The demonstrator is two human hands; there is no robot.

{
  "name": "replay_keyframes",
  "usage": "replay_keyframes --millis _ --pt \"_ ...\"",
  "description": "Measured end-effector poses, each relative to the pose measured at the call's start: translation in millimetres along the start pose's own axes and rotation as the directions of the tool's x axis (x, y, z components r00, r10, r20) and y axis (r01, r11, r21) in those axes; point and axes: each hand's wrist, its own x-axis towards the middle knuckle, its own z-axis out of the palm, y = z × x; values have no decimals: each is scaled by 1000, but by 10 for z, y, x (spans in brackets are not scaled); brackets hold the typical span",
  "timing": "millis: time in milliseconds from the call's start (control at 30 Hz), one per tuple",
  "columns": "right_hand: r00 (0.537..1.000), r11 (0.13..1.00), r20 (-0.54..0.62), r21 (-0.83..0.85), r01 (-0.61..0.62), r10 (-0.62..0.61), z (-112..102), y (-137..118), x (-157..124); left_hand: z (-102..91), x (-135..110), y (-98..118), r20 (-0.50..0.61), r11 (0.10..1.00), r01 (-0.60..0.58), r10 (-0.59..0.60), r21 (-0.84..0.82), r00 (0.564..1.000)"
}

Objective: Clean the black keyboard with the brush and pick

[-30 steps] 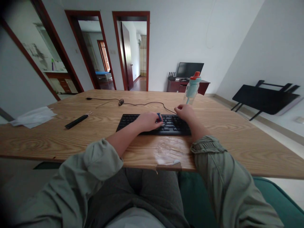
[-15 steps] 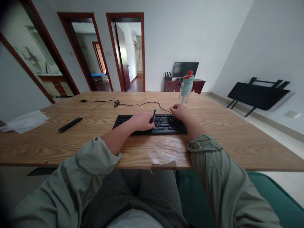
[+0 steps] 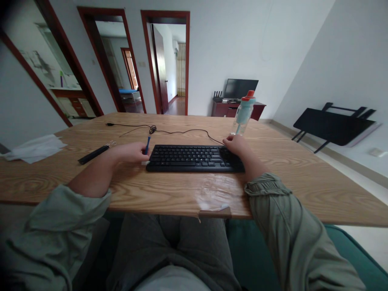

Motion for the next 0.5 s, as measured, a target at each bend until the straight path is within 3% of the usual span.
replay_keyframes --millis 100,200,300,433,500 --pt "1000 1000 -5 -3 -1 1 -6 -24 1 -95 -74 -181 65 997 63 -66 41 996" --pt "1000 1000 -15 -17 9 -9 -8 -51 7 -154 -27 -97 -103 998 44 -40 39 994" --pt "1000 1000 -21 -17 20 -20 -12 -80 1 -84 135 249 -255 998 -34 48 58 966" --pt "998 999 -37 -12 42 -42 -34 -119 -30 250 392 950 -243 931 -324 357 166 902" --pt "997 998 -39 -15 60 -61 -46 -132 -45 450 490 1309 -205 892 -395 438 220 875"
